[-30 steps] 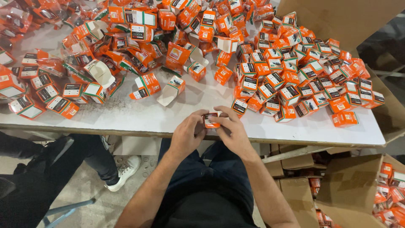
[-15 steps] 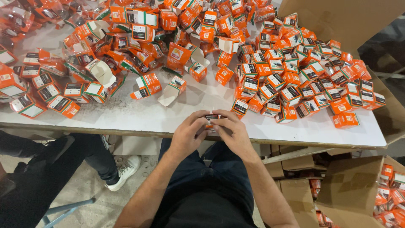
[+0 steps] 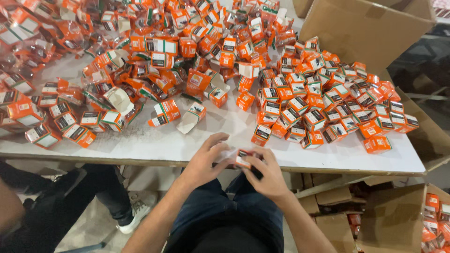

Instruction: The person picks up small orange product boxes from a pile on the table, folds and closes each box by hand, and places the closed box back on the table, working through the boxes one at a time.

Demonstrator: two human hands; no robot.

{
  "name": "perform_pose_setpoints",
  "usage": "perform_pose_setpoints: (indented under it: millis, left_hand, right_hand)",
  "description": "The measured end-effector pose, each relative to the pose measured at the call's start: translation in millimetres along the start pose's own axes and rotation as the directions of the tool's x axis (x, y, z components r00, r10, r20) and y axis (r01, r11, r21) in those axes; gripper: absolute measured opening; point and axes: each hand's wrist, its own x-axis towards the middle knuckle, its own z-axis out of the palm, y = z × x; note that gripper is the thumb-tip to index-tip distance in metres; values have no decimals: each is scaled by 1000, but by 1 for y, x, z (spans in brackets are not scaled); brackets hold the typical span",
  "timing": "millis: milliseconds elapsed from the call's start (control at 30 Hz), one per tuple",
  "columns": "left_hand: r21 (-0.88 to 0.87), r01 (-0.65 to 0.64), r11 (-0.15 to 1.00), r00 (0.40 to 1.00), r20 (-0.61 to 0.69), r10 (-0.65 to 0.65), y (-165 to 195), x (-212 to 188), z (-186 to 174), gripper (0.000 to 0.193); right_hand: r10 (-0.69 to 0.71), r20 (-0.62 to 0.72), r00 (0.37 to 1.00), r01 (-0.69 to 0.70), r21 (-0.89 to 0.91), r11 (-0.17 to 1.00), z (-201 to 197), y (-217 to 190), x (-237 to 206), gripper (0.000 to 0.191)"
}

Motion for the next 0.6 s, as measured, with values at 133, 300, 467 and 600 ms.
perform_pose_setpoints:
  millis: [133,300,467,600]
  left_hand:
    - [192,-1,981,994,-107,22,-22,32,-39,26]
    - [610,115,784,982,-190,4,-88,127,-80,48]
    - [622,228,749,974,-152,-170,-112,162,-79,34]
    - [495,19,869,977,-194,90,-98,152,-72,39]
  right_hand:
    - [240,-246,939,-268,-87,959,-33,14,-27,31]
    - [178,-412,894,-277,-194,941,-52,32,-19,40]
    - [77,-531,844,-225,-220,949,-37,5,-20,32]
    - [110,-487,867,-166,-74,983,-28,-19,-12,27]
